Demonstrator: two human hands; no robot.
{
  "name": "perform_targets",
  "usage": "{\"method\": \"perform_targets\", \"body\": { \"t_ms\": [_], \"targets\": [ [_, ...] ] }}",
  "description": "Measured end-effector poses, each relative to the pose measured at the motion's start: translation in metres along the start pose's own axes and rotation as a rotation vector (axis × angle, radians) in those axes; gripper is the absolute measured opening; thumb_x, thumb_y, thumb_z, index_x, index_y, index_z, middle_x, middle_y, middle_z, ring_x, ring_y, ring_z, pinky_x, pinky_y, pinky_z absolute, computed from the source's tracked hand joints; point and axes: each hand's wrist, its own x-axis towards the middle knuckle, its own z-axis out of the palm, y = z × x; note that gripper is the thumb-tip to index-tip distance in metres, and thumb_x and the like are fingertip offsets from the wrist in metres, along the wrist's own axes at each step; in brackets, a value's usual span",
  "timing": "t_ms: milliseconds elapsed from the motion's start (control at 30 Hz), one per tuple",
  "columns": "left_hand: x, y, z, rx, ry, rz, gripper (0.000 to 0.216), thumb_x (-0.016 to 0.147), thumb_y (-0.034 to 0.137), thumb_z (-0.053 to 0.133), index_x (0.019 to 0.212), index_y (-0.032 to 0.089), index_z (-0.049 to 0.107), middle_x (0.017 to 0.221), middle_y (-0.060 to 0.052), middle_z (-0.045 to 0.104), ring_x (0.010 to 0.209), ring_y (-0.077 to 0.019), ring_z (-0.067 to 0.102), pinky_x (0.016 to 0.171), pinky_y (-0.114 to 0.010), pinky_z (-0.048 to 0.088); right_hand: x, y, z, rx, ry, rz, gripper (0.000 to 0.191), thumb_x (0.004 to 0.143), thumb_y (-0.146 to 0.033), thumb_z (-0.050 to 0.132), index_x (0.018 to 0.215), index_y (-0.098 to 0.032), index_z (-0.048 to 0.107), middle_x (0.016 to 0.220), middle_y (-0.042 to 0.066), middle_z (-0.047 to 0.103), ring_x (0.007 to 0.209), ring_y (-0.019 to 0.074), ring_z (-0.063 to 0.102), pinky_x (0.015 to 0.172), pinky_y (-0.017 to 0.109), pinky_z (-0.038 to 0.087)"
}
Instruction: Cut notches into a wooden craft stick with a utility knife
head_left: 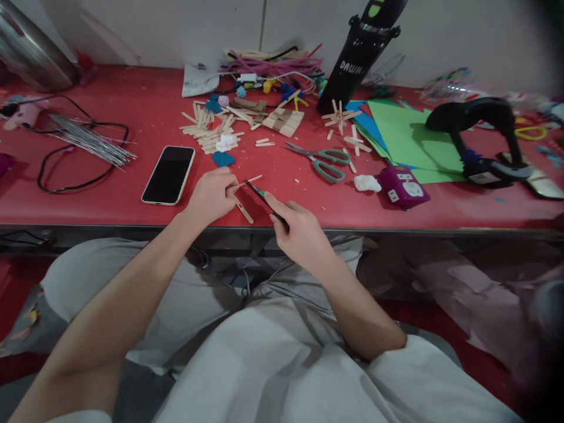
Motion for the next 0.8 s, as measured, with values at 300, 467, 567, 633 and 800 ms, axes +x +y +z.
{"method": "perform_targets", "body": {
  "t_ms": [300, 467, 567, 633, 800],
  "targets": [
    [0.0005, 0.0018, -0.0028, 0.044, -0.014, -0.044, 0.022, 0.087, 0.01, 0.064, 0.071, 0.024, 0.058, 0.08, -0.004, 0.062, 0.074, -0.022, 0.06, 0.066, -0.036, 0.043, 0.0007, 0.0007, 0.0039, 0.021, 0.008, -0.018, 0.061, 0.107, -0.016, 0.045, 0.166, -0.018, 0.061, 0.1, 0.012, 0.07, 0.082, 0.0261, 0.066, 0.074, 0.033, 0.052],
    [0.0024, 0.003, -0.0036, 0.061, -0.05, -0.036, 0.025, 0.089, 0.009, 0.063, 0.069, 0.023, 0.057, 0.081, -0.005, 0.064, 0.077, -0.0228, 0.062, 0.07, -0.036, 0.045, 0.0018, -0.0027, 0.0031, 0.01, -0.006, 0.006, 0.062, 0.107, -0.016, 0.046, 0.166, -0.018, 0.063, 0.101, 0.013, 0.07, 0.082, 0.0276, 0.067, 0.074, 0.035, 0.052],
    [0.0023, 0.0054, -0.004, 0.078, -0.056, -0.051, 0.025, 0.089, 0.011, 0.063, 0.069, 0.024, 0.056, 0.083, -0.006, 0.065, 0.079, -0.0239, 0.063, 0.069, -0.037, 0.043, 0.0065, -0.0052, 0.0055, 0.018, -0.007, 0.016, 0.063, 0.107, -0.016, 0.045, 0.167, -0.016, 0.062, 0.106, 0.016, 0.073, 0.087, 0.0294, 0.069, 0.078, 0.037, 0.055],
    [0.0017, 0.0066, -0.0041, 0.087, -0.052, -0.072, 0.022, 0.09, 0.013, 0.065, 0.071, 0.024, 0.057, 0.085, -0.007, 0.066, 0.079, -0.0245, 0.063, 0.067, -0.037, 0.042, 0.007, -0.0051, 0.0065, 0.022, -0.004, 0.013, 0.063, 0.107, -0.015, 0.044, 0.168, -0.016, 0.06, 0.109, 0.016, 0.073, 0.088, 0.0292, 0.07, 0.079, 0.037, 0.056],
    [0.0014, 0.0054, -0.0032, 0.103, -0.053, -0.102, 0.018, 0.093, 0.016, 0.067, 0.078, 0.024, 0.06, 0.089, -0.007, 0.068, 0.082, -0.0255, 0.065, 0.069, -0.037, 0.043, 0.0001, -0.0019, 0.0049, 0.023, 0.019, -0.006, 0.061, 0.107, -0.017, 0.047, 0.166, -0.018, 0.062, 0.101, 0.013, 0.071, 0.084, 0.0273, 0.068, 0.076, 0.035, 0.055]
  ]
}}
